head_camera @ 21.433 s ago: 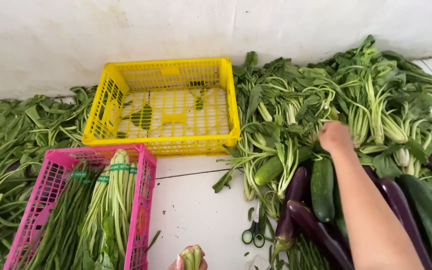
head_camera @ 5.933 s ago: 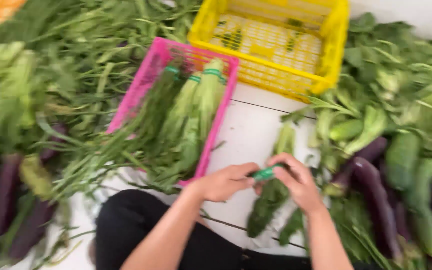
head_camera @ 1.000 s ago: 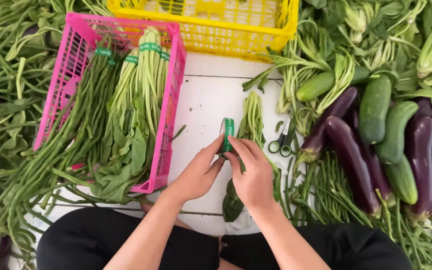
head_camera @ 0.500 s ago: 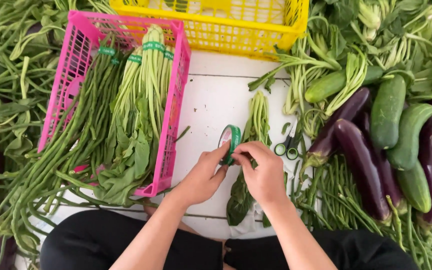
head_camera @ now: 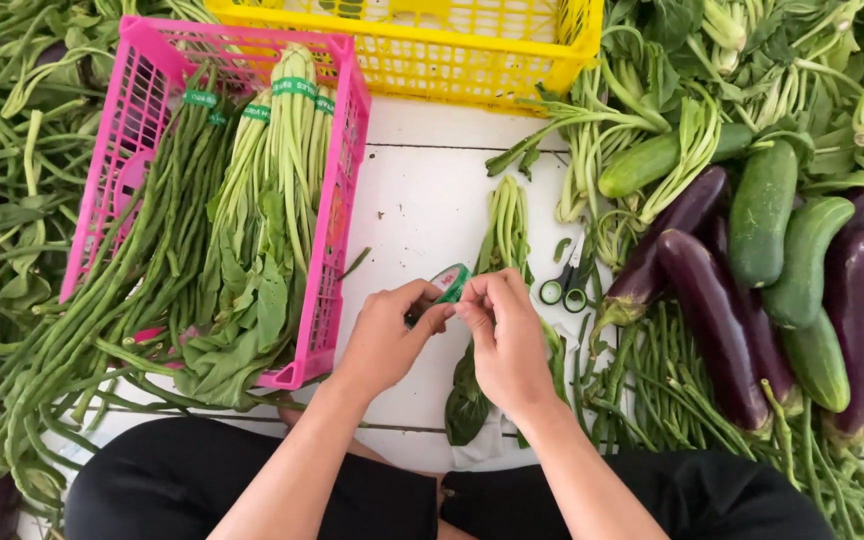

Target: Sorting and bundling long beans using green adhesive tape labels.

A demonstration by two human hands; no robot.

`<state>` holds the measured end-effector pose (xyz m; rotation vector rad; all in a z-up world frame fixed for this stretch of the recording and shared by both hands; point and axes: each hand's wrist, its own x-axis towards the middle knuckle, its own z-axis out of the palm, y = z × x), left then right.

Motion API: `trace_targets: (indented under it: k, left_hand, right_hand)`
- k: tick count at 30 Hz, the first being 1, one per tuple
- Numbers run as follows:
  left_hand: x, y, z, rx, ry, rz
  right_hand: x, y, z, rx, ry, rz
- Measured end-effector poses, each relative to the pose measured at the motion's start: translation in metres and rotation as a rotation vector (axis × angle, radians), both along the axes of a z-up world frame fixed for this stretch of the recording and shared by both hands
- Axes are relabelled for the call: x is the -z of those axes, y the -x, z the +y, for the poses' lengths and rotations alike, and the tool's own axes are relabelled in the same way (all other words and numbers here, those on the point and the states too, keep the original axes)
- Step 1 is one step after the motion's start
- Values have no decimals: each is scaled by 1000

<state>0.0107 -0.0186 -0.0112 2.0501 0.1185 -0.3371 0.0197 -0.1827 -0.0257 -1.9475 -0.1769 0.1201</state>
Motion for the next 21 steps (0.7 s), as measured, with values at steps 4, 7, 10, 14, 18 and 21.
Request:
trace_targets:
  k: [4, 7, 10, 14, 18, 21]
  left_hand:
    - [1, 3, -1, -9, 29, -3]
    - [3, 4, 1, 23, 151, -47]
    - [4, 3, 2, 78, 241, 14]
    - [-29, 1, -2, 187, 214, 153]
    - [-14, 3, 1, 167, 182, 160]
    - [9, 7, 5, 103, 171, 126]
  right_hand:
    - [-3, -4, 1, 5, -59, 50]
    - [-1, -4, 0, 61, -121, 62]
    - [-1, -4, -1, 138, -155, 51]
    - [-2, -5, 0, 230, -174, 29]
    - [8, -6, -2, 207, -155, 40]
    - [17, -9, -4, 131, -218, 135]
